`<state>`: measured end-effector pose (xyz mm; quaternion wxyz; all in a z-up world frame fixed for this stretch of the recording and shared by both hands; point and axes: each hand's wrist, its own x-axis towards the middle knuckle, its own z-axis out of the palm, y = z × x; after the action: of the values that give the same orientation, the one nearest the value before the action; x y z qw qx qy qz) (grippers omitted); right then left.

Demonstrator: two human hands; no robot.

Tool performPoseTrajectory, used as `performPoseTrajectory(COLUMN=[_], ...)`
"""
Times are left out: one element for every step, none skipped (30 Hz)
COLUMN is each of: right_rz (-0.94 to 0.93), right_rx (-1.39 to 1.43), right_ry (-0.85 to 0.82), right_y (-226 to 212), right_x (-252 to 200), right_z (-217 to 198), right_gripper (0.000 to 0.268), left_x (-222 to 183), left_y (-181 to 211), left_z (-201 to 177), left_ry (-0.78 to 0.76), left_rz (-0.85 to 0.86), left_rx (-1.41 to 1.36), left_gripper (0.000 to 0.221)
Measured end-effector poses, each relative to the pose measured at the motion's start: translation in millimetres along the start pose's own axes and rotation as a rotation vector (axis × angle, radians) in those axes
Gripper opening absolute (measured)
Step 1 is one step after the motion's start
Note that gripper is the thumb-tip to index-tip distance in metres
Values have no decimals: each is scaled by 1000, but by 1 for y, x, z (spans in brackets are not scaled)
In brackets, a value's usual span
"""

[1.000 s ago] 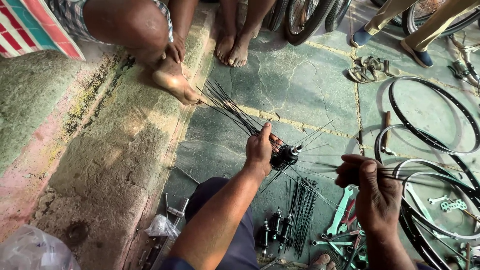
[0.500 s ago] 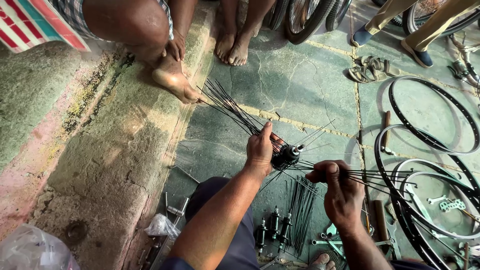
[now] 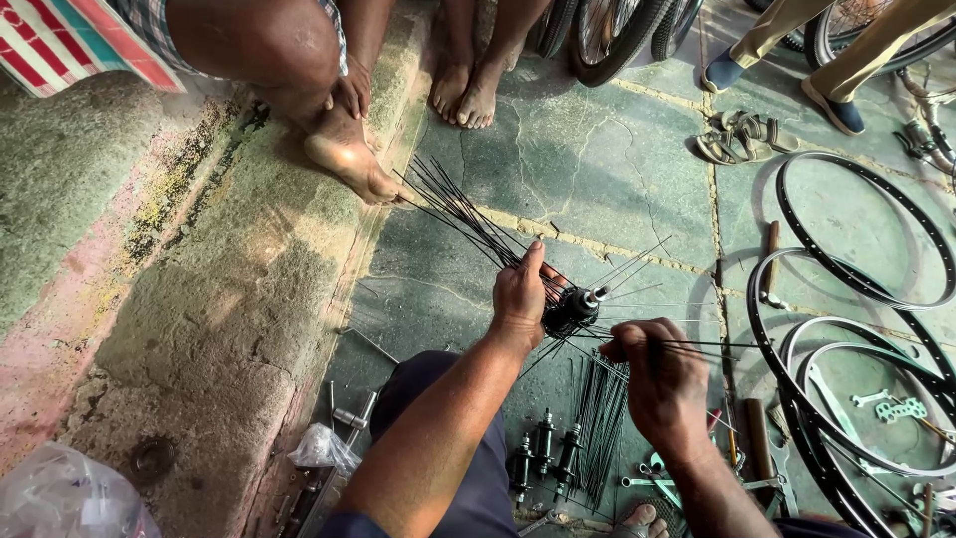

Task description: Sort and prepare bicycle spokes for wheel assembly.

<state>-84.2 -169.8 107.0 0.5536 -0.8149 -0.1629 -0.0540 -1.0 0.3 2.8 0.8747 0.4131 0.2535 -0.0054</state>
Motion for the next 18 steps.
performPoseTrajectory(right_rz=[-24, -47, -47, -34, -21, -21, -50, -79, -79, -23, 34, 37, 44, 46, 43, 67, 90, 95], right_rx=[-299, -599, -598, -530, -461, -462, -349, -237, -238, -227, -216, -218, -191, -162, -160, -161, -162, -162], right_ry=[-25, -51, -53, -16, 21, 18, 92, 171, 172, 185, 197, 202, 149, 90, 89, 56, 22, 19], right_y=[-3, -5, -2, 1, 5, -7, -18, -29, -30, -30, -31, -21, -11, -1, 4, 10, 15, 16], right_x=[2, 4, 1, -1, -2, -4, -5, -6, -6, -6, -7, -8, -10, -9, -12, -14, -16, -17], right_z=[-1, -3, -10, -17, -24, -27, -30, -33, -32, -31, -30, -28, -27, -24, -26, -28, -30, -33], right_gripper=[32, 33, 33, 35, 38, 38, 39, 41, 41, 40, 39, 39, 38, 37, 37, 37, 36, 36], left_x=[-3, -7, -2, 3, 9, 6, 2, 0, 0, 0, 0, -1, -3, -3, 0, 2, 5, 3], left_y=[4, 8, 1, -5, -12, -7, -3, 2, 2, 1, 0, 0, 0, 2, 0, -2, -4, -3], left_z=[1, 1, -1, -3, -5, -4, -3, -1, -1, -1, 0, 1, 1, 1, 1, 0, -1, -3], left_ry=[15, 31, 32, 8, -16, -14, 3, 15, 13, 14, 16, 12, 12, 17, 18, 32, 46, 50], left_rz=[-29, -58, -58, -2, 55, 54, 42, 31, 31, 35, 39, 36, 41, 52, 55, 57, 59, 55], left_rx=[38, 75, 75, 35, -5, -7, 11, 31, 30, 25, 20, 22, 15, 4, 4, 15, 26, 26], left_gripper=[49, 49, 49, 49, 49, 49, 50, 50, 50, 50, 50, 50, 50, 50, 50, 50, 50, 50])
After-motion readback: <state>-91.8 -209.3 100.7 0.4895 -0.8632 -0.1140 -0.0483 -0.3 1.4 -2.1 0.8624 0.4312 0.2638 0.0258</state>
